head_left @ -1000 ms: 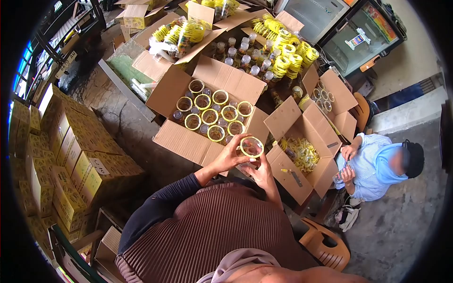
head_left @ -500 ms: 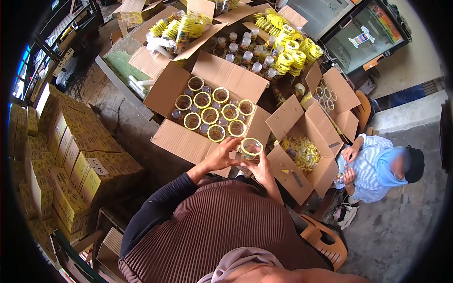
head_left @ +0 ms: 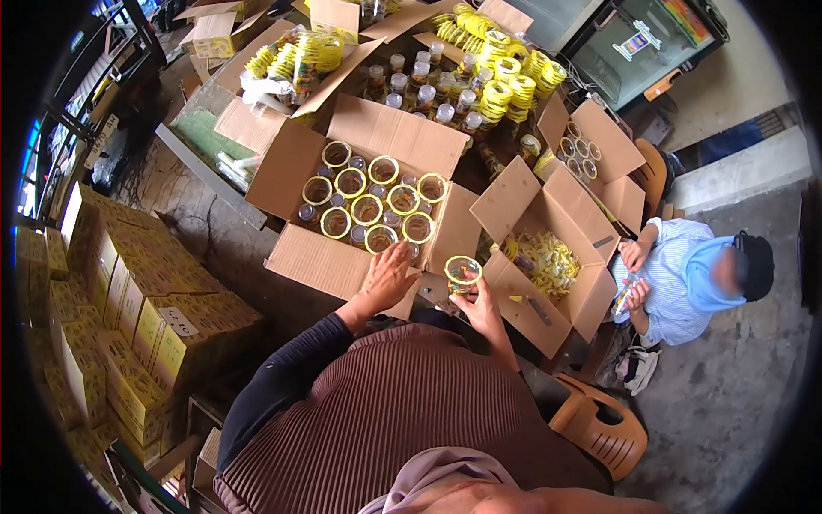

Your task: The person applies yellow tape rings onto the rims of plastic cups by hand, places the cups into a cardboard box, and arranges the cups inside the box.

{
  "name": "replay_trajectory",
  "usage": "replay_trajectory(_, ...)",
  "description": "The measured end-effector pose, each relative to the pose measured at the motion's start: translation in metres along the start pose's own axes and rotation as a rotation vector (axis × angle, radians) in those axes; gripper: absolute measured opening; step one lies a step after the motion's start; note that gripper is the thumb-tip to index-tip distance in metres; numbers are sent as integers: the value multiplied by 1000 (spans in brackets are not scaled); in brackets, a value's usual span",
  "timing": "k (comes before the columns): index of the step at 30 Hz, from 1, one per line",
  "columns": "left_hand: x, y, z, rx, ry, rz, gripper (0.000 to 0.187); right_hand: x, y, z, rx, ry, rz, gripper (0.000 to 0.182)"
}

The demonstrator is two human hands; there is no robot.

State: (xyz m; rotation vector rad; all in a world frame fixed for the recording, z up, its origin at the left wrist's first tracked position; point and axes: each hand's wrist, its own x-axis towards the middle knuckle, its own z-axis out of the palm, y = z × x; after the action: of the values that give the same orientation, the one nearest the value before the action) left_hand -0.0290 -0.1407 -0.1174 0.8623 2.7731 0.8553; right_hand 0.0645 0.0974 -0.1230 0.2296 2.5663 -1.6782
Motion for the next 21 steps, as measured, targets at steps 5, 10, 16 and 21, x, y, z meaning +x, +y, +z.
replay_trajectory(5,25,5,26,116,33,166,69,-17,14,3,-2,44,-2,60)
replay_trajectory(10,66,-2,56,133,50,183,73,-33,16,0,-39,66,108,61)
replay_trajectory(16,100,-5,69,137,83,156,77,-51,25,-4,0,148,165,62)
replay_trajectory(21,107,-9,78,128,27,112,83,-61,30,-6,-28,194,126,61)
